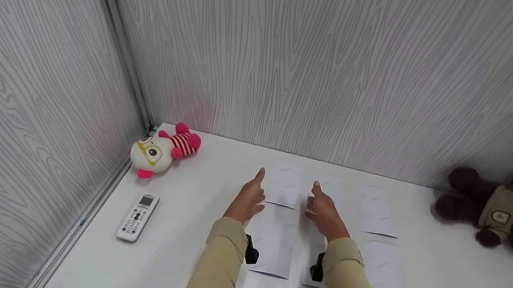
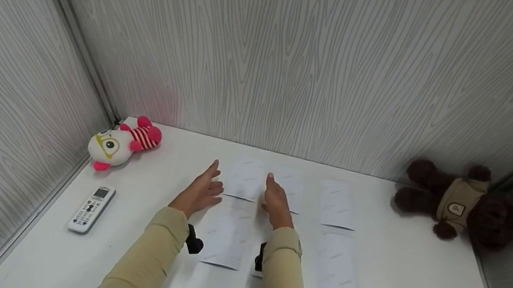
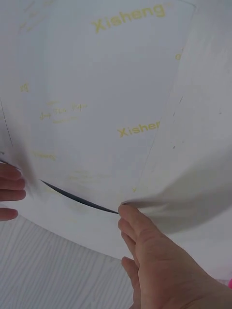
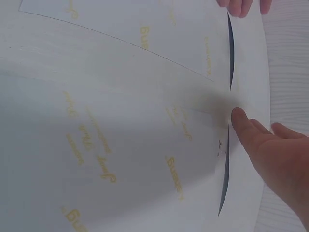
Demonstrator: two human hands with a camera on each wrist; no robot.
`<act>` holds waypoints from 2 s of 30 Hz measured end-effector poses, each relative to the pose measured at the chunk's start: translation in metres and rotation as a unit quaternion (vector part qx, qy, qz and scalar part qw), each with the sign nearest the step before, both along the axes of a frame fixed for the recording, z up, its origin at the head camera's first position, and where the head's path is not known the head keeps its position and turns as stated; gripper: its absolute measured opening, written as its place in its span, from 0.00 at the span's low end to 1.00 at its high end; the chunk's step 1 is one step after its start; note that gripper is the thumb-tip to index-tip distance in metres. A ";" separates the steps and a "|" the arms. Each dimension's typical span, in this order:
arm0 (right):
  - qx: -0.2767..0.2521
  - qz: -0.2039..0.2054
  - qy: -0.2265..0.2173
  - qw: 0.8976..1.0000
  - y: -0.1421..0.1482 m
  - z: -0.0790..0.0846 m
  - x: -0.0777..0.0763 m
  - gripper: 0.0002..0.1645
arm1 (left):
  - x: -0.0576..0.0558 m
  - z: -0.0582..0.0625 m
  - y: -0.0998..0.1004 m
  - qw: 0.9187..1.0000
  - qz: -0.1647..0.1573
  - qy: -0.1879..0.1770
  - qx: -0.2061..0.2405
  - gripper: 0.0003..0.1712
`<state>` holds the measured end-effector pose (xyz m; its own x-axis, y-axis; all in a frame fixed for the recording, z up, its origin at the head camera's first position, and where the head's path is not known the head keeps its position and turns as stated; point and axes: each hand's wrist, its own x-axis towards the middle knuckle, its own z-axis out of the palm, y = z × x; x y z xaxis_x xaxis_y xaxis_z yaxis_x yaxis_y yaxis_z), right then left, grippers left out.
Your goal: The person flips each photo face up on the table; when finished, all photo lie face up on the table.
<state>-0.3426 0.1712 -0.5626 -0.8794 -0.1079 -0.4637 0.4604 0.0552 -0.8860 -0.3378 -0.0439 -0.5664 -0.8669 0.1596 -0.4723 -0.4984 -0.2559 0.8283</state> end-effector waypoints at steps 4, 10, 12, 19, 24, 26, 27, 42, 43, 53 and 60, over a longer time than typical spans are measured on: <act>-0.012 0.001 -0.003 1.000 0.000 0.000 -0.001 0.46 | -0.001 0.000 0.001 1.000 0.004 -0.005 -0.002 0.52; -0.015 -0.002 -0.006 1.000 0.000 0.000 -0.003 0.45 | -0.002 0.001 0.002 1.000 0.006 -0.008 -0.009 0.51; -0.015 0.000 -0.006 1.000 -0.001 -0.001 -0.003 0.45 | -0.001 0.001 0.003 1.000 0.006 -0.009 -0.007 0.51; -0.019 -0.005 -0.015 1.000 -0.004 -0.002 0.000 0.46 | 0.000 -0.002 0.005 1.000 0.004 -0.014 -0.010 0.51; -0.030 -0.016 -0.026 0.999 -0.006 -0.002 0.003 0.45 | 0.001 -0.003 0.006 1.000 0.003 -0.021 -0.010 0.52; -0.037 -0.019 -0.025 0.999 -0.006 -0.003 0.003 0.45 | 0.001 -0.003 0.006 1.000 0.005 -0.024 -0.015 0.52; -0.040 -0.020 -0.025 0.999 -0.006 -0.003 0.003 0.45 | 0.001 -0.003 0.006 0.999 0.006 -0.025 -0.018 0.52; -0.060 -0.024 -0.031 0.997 0.001 -0.005 0.004 0.45 | 0.002 -0.003 0.001 0.996 -0.020 -0.003 -0.090 0.40; -0.060 -0.019 -0.029 0.998 0.002 -0.005 0.003 0.45 | 0.002 -0.003 -0.001 0.995 -0.022 0.001 -0.097 0.39; -0.034 0.008 -0.022 0.999 0.002 -0.002 0.000 0.44 | 0.000 -0.003 -0.009 0.984 0.009 0.011 -0.179 0.26; -0.013 0.031 -0.019 0.999 0.002 -0.001 0.001 0.43 | -0.002 -0.004 -0.012 0.979 0.032 0.034 -0.199 0.15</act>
<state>-0.3418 0.1732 -0.5641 -0.8522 -0.1743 -0.4933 0.4905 0.0619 -0.8693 -0.3398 -0.0559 -0.5700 -0.9006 -0.0799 -0.4273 -0.4324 0.0644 0.8994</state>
